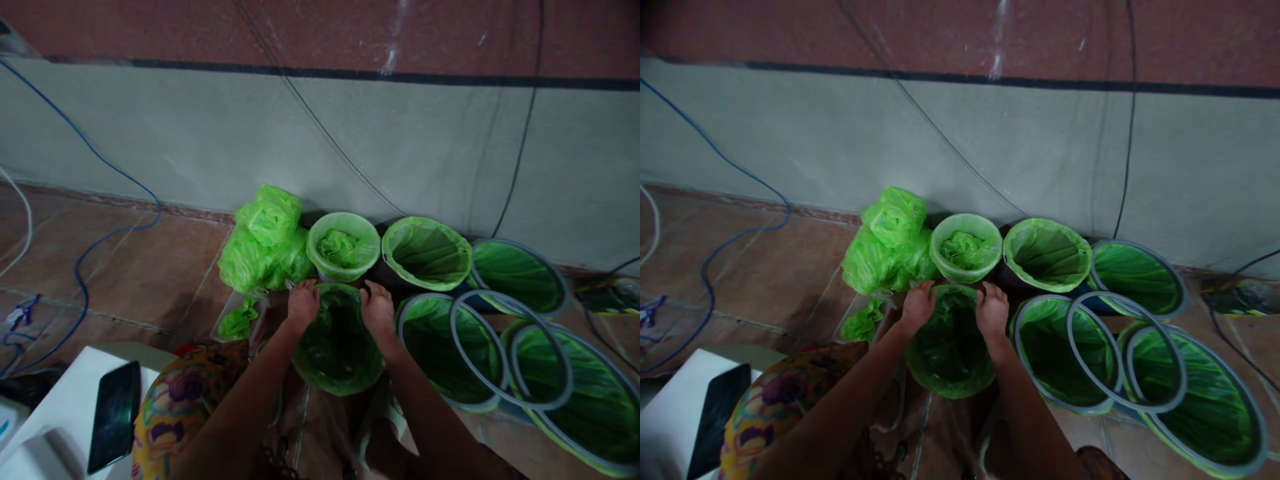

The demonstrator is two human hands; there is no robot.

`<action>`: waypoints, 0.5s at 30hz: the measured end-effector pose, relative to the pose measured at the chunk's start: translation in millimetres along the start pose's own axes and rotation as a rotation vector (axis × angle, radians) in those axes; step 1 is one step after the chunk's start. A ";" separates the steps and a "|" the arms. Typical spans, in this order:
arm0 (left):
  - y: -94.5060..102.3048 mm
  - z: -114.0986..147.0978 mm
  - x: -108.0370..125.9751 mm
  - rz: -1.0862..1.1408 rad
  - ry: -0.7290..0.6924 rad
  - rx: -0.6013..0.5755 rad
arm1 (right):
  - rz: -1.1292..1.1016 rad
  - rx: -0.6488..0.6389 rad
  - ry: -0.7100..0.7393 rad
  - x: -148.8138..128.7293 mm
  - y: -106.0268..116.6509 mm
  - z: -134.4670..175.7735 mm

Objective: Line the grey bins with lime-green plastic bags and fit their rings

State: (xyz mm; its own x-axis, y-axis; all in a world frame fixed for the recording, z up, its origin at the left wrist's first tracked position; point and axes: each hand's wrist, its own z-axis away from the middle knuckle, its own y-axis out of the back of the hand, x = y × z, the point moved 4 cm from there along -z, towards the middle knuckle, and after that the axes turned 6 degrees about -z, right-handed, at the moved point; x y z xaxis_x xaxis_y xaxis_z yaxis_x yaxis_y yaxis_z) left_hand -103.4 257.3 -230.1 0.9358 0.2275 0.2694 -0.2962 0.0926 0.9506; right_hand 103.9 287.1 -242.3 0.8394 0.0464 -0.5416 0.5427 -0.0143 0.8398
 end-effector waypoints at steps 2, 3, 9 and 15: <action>-11.7 -2.2 3.6 -0.055 -0.016 -0.049 | -0.016 -0.079 0.066 -3.6 -5.7 -17.7; -17.3 -2.8 3.8 -0.072 -0.016 -0.073 | -0.006 -0.148 0.076 -3.2 -10.3 -23.6; -38.2 -0.8 0.0 -0.119 -0.025 -0.202 | 0.141 -0.437 0.043 8.2 -32.7 -17.4; -26.8 -1.1 2.5 -0.156 -0.021 -0.232 | -0.007 -0.321 0.067 6.2 -17.7 -13.6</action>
State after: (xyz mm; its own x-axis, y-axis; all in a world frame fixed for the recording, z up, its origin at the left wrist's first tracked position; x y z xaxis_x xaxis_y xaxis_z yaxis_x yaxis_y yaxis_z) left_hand -93.3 256.5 -255.0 0.9764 0.1737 0.1283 -0.1823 0.3448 0.9208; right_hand 99.1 301.2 -260.0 0.8261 0.1113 -0.5525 0.5016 0.3018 0.8107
